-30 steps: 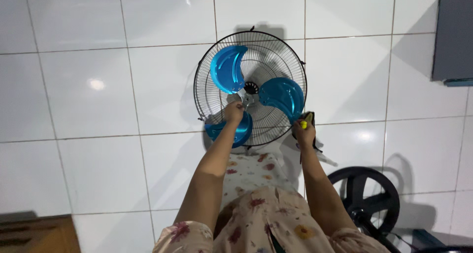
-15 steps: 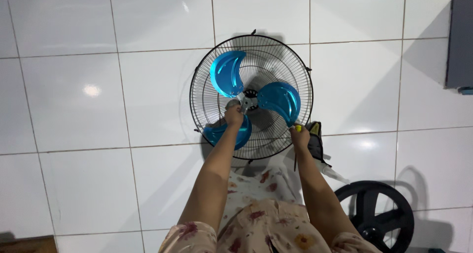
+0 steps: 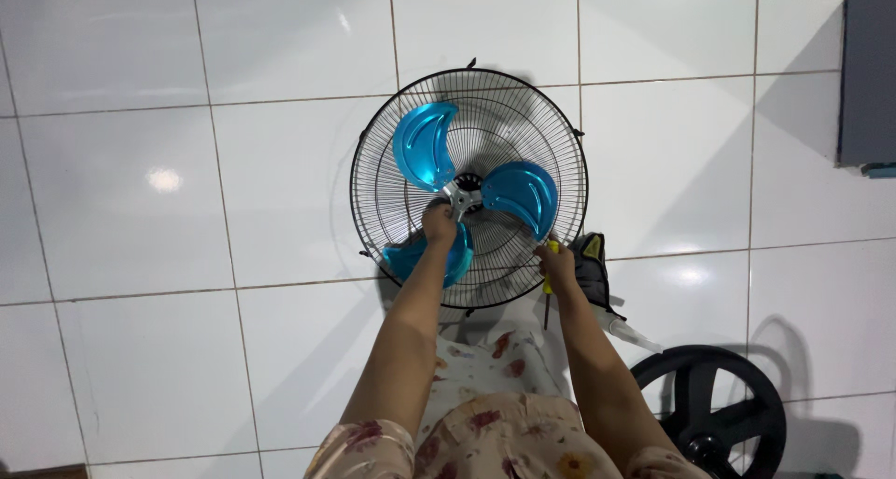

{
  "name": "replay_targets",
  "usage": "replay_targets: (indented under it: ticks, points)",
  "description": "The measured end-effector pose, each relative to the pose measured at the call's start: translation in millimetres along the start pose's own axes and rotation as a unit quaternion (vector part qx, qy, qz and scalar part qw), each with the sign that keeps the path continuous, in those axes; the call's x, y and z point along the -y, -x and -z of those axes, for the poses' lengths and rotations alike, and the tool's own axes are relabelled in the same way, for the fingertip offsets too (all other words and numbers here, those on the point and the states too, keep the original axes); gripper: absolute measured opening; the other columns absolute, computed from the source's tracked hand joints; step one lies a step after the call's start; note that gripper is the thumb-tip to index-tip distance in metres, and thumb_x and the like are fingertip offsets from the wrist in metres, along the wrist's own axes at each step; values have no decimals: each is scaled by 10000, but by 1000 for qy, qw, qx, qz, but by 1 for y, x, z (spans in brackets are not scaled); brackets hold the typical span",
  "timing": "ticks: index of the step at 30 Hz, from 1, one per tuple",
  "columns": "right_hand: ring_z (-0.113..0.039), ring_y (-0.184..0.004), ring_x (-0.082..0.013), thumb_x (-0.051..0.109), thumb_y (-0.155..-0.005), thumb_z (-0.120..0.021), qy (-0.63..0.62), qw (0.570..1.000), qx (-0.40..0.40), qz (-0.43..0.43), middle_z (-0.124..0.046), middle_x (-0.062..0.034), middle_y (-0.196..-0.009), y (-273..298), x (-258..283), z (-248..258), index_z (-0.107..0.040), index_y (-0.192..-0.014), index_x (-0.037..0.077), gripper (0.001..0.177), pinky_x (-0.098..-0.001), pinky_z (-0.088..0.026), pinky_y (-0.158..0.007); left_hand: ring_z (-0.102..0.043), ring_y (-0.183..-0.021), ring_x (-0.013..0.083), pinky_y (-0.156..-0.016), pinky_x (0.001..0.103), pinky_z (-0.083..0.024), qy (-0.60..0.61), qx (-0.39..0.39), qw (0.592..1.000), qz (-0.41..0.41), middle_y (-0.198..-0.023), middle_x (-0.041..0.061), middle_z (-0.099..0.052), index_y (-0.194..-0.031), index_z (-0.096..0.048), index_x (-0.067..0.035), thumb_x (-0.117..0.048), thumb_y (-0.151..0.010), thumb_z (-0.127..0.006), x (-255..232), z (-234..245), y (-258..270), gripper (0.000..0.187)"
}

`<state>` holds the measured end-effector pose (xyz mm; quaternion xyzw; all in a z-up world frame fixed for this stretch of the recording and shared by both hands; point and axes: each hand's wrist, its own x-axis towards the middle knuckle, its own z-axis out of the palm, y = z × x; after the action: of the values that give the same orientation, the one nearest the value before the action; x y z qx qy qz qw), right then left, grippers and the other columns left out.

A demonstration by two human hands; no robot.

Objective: The person disassembles a standing electric fan by removing the front grille, unscrewing the fan blades with a screwdriver, and detaching the rear grille. The parts are placed on the floor.

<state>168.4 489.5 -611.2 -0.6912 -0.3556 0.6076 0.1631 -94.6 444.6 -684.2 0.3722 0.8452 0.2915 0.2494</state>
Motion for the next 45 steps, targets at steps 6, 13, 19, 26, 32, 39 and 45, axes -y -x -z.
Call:
replay_targets:
  ticks: [6,13,19,26,32,39,45]
  points:
    - [-510,-538,-106,56,-810,-699,11,1000,-1,9,-605,-33,-735,6,7,1,-568,-1461,38,665,-277,-424,-473,-700,-899,383,-821,482,-546,12,-8,1000,-21,-902,160,-740,-947,-783,-116,-57,-771,-725,-2,3,6,195]
    - [-513,-521,-109,69,-828,-698,15,999,16,27,-582,-34,-695,18,17,9,-570,-1452,50,638,-266,-428,-473,-640,-1163,366,-1002,437,-506,84,45,994,44,-1242,178,-687,-1293,-673,-123,-27,-781,-677,-16,34,24,522]
    - [-514,-575,-102,68,-789,-757,64,994,47,75,-610,-26,-745,46,30,15,-633,-1408,67,632,-268,-426,-513,-608,-1211,361,-1039,423,-479,103,-27,994,14,-1274,169,-650,-1276,-629,-90,35,-757,-670,-26,72,48,535]
    - [-657,-755,-173,124,-712,-828,213,959,-29,186,-715,-96,-849,94,52,23,-709,-1309,127,609,-327,-540,-728,-598,-1169,389,-1029,448,-483,92,-71,992,-42,-1183,177,-657,-1205,-663,-91,87,-712,-628,-41,116,82,525]
    - [-715,-889,-243,166,-724,-830,247,937,-68,235,-751,-153,-981,144,80,31,-717,-1276,119,566,-358,-549,-837,-609,-1143,383,-1006,435,-492,108,-50,993,3,-1177,175,-656,-1159,-685,-97,83,-681,-655,-68,155,111,512]
    - [-715,-988,-269,136,-709,-815,242,926,-62,283,-750,-171,-1119,201,113,40,-701,-1288,114,590,-369,-537,-874,-621,-1140,369,-1007,423,-486,127,-54,990,19,-1173,166,-672,-1135,-696,-105,53,-670,-736,-110,209,144,492]
    - [-739,-965,-287,145,-733,-797,260,931,-67,246,-760,-174,-1082,253,145,43,-716,-1287,122,561,-375,-557,-871,-652,-1157,338,-1031,395,-518,143,-64,988,4,-1201,141,-694,-1141,-717,-126,67,-735,-685,-148,268,175,450]
